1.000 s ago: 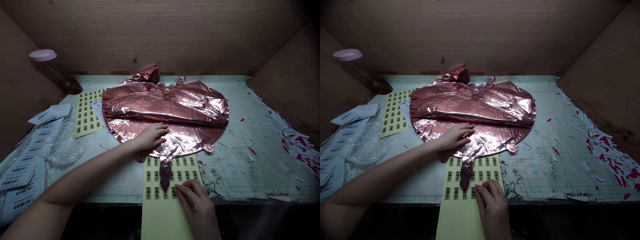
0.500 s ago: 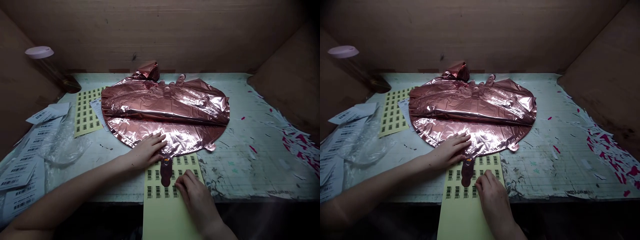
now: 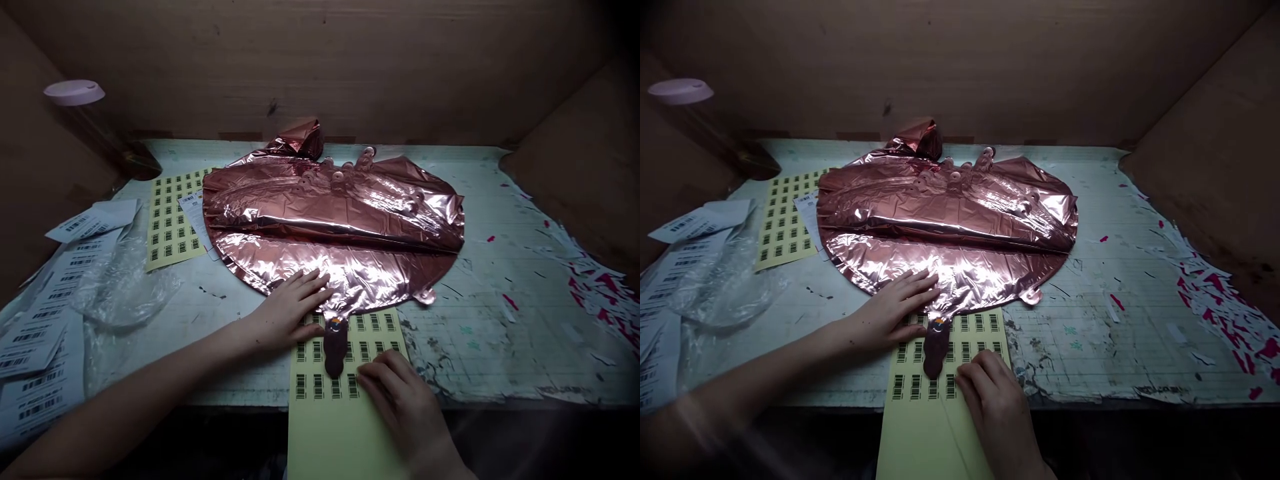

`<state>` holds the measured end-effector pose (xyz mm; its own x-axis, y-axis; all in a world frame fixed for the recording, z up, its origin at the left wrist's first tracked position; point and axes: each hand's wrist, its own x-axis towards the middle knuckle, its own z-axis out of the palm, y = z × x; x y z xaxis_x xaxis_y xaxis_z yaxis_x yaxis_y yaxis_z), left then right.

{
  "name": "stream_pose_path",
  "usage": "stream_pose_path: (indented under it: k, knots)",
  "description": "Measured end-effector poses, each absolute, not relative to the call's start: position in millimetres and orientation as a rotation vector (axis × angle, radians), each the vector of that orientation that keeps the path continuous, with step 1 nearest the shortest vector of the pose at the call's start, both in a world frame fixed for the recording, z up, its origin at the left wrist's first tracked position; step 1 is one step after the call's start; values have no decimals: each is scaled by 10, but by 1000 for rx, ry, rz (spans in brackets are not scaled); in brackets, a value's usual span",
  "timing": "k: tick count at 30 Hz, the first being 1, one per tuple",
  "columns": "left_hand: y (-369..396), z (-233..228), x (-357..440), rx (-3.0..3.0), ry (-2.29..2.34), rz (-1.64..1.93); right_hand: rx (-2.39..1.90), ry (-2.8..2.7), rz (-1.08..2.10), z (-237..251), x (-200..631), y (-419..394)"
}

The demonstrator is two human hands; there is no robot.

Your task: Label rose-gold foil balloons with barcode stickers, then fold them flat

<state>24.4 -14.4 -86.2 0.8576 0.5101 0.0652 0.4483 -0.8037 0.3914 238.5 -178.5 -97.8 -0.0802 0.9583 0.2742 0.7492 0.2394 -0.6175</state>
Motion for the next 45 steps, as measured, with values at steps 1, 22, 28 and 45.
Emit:
stream_pose_path:
  k: [1,22,28,45]
  knots:
    - [-146,-868,242,2670,711,239,-1563,-1873,433,-980,2372,-1781]
    - [-144,-893,226,2678,710,222,-1533,-1982,877,-772,2490,-1847]
    - [-147,-886,227,2716,608,392,-1324,-1576,1259,-337,2624,-1361]
    - [-332,-912,345,2888,-37,1075,-1458,-1338,1050,-968,2289,-612]
